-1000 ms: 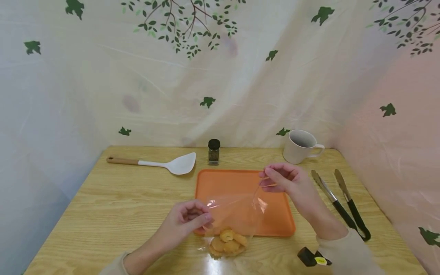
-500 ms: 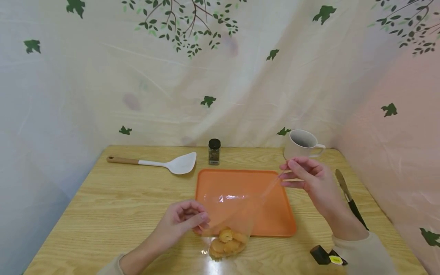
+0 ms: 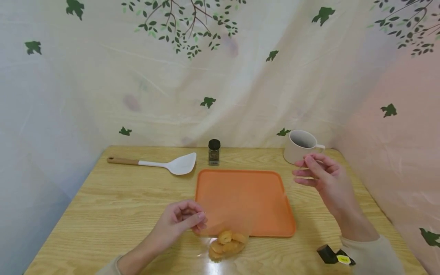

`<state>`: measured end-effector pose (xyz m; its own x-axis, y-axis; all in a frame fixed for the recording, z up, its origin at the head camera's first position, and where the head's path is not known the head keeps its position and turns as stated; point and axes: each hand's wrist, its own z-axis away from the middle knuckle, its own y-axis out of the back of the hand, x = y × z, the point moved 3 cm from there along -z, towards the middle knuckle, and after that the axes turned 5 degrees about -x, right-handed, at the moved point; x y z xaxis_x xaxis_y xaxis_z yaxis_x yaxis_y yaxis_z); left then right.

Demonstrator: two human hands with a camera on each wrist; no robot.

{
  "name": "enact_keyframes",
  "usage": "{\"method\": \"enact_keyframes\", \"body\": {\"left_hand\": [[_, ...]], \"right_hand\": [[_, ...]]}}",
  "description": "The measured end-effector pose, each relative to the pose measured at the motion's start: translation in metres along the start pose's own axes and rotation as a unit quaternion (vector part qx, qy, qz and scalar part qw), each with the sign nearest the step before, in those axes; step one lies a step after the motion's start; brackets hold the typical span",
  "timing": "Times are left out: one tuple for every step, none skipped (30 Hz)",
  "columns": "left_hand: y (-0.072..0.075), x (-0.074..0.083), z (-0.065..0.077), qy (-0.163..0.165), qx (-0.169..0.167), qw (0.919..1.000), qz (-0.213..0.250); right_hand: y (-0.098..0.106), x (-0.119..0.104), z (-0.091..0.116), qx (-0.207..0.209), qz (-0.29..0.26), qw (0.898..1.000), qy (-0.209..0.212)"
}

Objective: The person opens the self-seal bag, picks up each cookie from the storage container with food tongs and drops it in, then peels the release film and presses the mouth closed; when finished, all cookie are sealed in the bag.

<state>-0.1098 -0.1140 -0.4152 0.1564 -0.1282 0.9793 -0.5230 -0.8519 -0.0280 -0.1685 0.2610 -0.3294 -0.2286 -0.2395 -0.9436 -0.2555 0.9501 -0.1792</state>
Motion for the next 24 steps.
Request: {"method": "enact_keyframes", "body": {"left_hand": [[0.001, 0.0, 0.0, 0.002, 0.001, 1.0, -0.002], [0.001, 0.0, 0.001, 0.004, 0.002, 1.0, -0.003], [0.002, 0.0, 0.001, 0.005, 0.002, 1.0, -0.005], [0.003, 0.0, 0.001, 0.006, 0.004, 0.9999, -0.007], [0.004, 0.0, 0.002, 0.007, 0.005, 0.9999, -0.007], [0.004, 0.0, 0.002, 0.007, 0.005, 0.9999, -0.008], [0.005, 0.0, 0.002, 0.006, 0.005, 0.9999, -0.008], [0.005, 0.0, 0.002, 0.004, 0.005, 0.9999, -0.008], [0.006, 0.0, 0.002, 0.003, 0.005, 1.0, -0.007], [0.006, 0.0, 0.002, 0.004, 0.006, 0.9999, -0.007], [0.006, 0.0, 0.002, 0.004, 0.006, 0.9999, -0.007], [0.007, 0.0, 0.002, 0.005, 0.006, 0.9999, -0.008], [0.007, -0.001, 0.002, 0.006, 0.007, 0.9999, -0.008], [0.007, 0.0, 0.003, 0.006, 0.007, 0.9999, -0.009], [0.008, 0.0, 0.003, 0.008, 0.008, 0.9999, -0.009], [0.008, 0.0, 0.003, 0.008, 0.008, 0.9999, -0.01], [0.008, 0.0, 0.003, 0.008, 0.007, 0.9999, -0.01], [0.008, 0.0, 0.003, 0.01, 0.007, 0.9999, -0.009], [0.009, 0.0, 0.003, 0.01, 0.007, 0.9999, -0.008], [0.009, -0.001, 0.003, 0.01, 0.007, 0.9999, -0.008], [0.009, -0.001, 0.003, 0.009, 0.006, 0.9999, -0.007], [0.009, -0.001, 0.003, 0.009, 0.005, 0.9999, -0.007], [0.009, -0.001, 0.002, 0.009, 0.003, 0.9999, -0.006], [0.01, -0.001, 0.002, 0.009, 0.003, 0.9999, -0.006]], "right_hand": [[0.002, -0.001, 0.0, 0.001, -0.007, 1.0, 0.002], [0.005, -0.001, 0.0, 0.003, -0.011, 1.0, 0.003], [0.007, -0.002, 0.001, 0.005, -0.014, 1.0, 0.003], [0.009, -0.002, 0.001, 0.006, -0.015, 1.0, 0.001], [0.011, -0.003, 0.002, 0.011, -0.009, 1.0, -0.001], [0.013, -0.003, 0.002, 0.009, -0.008, 1.0, -0.004], [0.015, -0.003, 0.002, 0.003, -0.007, 1.0, -0.005], [0.017, -0.002, 0.002, -0.007, -0.011, 1.0, -0.006], [0.019, -0.001, 0.002, -0.014, -0.007, 1.0, -0.009], [0.021, 0.0, 0.002, -0.022, 0.0, 1.0, -0.014], [0.024, 0.001, 0.002, -0.03, 0.009, 0.999, -0.02], [0.026, 0.004, 0.002, -0.035, 0.023, 0.999, -0.03], [0.03, 0.006, 0.002, -0.039, 0.036, 0.998, -0.042], [0.033, 0.009, 0.002, -0.043, 0.053, 0.996, -0.057], [0.037, 0.013, 0.002, -0.042, 0.075, 0.993, -0.074], [0.041, 0.017, 0.002, -0.045, 0.092, 0.991, -0.09], [0.046, 0.022, 0.002, -0.047, 0.107, 0.987, -0.107], [0.05, 0.027, 0.003, -0.05, 0.123, 0.983, -0.124], [0.055, 0.032, 0.003, -0.052, 0.138, 0.979, -0.139], [0.059, 0.036, 0.004, -0.055, 0.153, 0.975, -0.154], [0.064, 0.041, 0.005, -0.057, 0.167, 0.97, -0.169], [0.069, 0.046, 0.005, -0.057, 0.179, 0.965, -0.183], [0.074, 0.05, 0.006, -0.061, 0.19, 0.96, -0.197], [0.078, 0.055, 0.006, -0.065, 0.199, 0.955, -0.21]]}}
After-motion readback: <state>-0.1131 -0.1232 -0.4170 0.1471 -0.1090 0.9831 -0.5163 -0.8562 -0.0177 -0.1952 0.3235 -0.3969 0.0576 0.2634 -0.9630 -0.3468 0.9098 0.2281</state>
